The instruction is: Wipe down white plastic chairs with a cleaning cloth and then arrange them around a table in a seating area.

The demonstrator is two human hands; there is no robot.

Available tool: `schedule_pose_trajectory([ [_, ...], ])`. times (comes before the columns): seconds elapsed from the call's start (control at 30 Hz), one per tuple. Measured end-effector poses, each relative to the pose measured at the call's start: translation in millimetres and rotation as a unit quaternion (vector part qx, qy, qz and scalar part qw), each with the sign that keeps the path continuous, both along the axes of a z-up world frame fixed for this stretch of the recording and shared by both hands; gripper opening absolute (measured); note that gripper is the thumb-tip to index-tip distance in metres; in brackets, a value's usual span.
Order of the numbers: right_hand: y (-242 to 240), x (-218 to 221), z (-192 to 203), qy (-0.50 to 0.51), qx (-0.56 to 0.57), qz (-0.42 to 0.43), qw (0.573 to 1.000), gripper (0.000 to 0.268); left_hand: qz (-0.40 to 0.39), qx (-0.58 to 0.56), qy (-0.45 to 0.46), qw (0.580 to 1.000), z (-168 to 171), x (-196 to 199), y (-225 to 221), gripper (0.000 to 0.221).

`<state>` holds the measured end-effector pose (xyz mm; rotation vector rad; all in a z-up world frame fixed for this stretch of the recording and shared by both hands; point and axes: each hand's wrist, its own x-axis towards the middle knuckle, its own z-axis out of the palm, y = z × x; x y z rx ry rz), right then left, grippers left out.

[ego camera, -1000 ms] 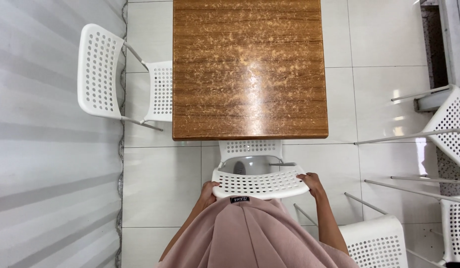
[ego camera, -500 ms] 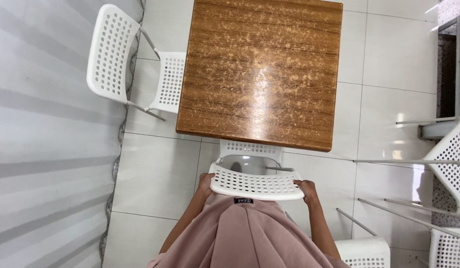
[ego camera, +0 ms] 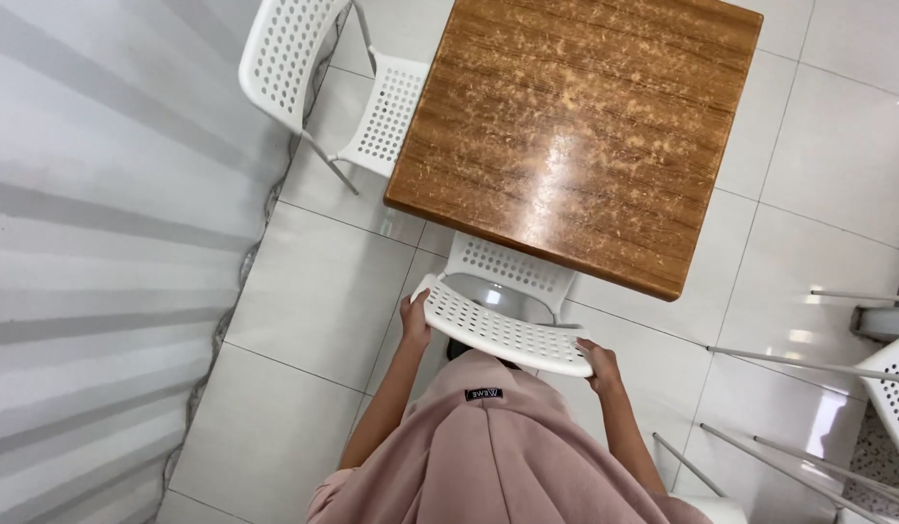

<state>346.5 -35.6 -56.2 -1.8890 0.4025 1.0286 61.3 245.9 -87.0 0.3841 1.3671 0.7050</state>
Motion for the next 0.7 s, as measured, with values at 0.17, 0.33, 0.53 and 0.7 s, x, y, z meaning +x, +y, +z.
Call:
schedule_pose_trajectory([
  [0.17,6,-6,2,-0.135,-0.128,0.171,0.968,0.072,0.082,0.084,0.138,0.983,104,51,-44,0.066],
  [0.33,9,1,-13,-0.176,-0.137,0.152,0.963,0.038,0.138,0.097,0.216,0.962,41,66,-41,0.054],
  [0.53,15,2,-17,-0.204,-0.114,0.143,0.962,0.022,0.160,0.094,0.303,0.935,-15,73,-34,0.050],
  [0.7,11,4,-24,-0.204,-0.113,0.155,0.960,0.019,0.164,0.111,0.314,0.929,-18,72,-37,0.048],
])
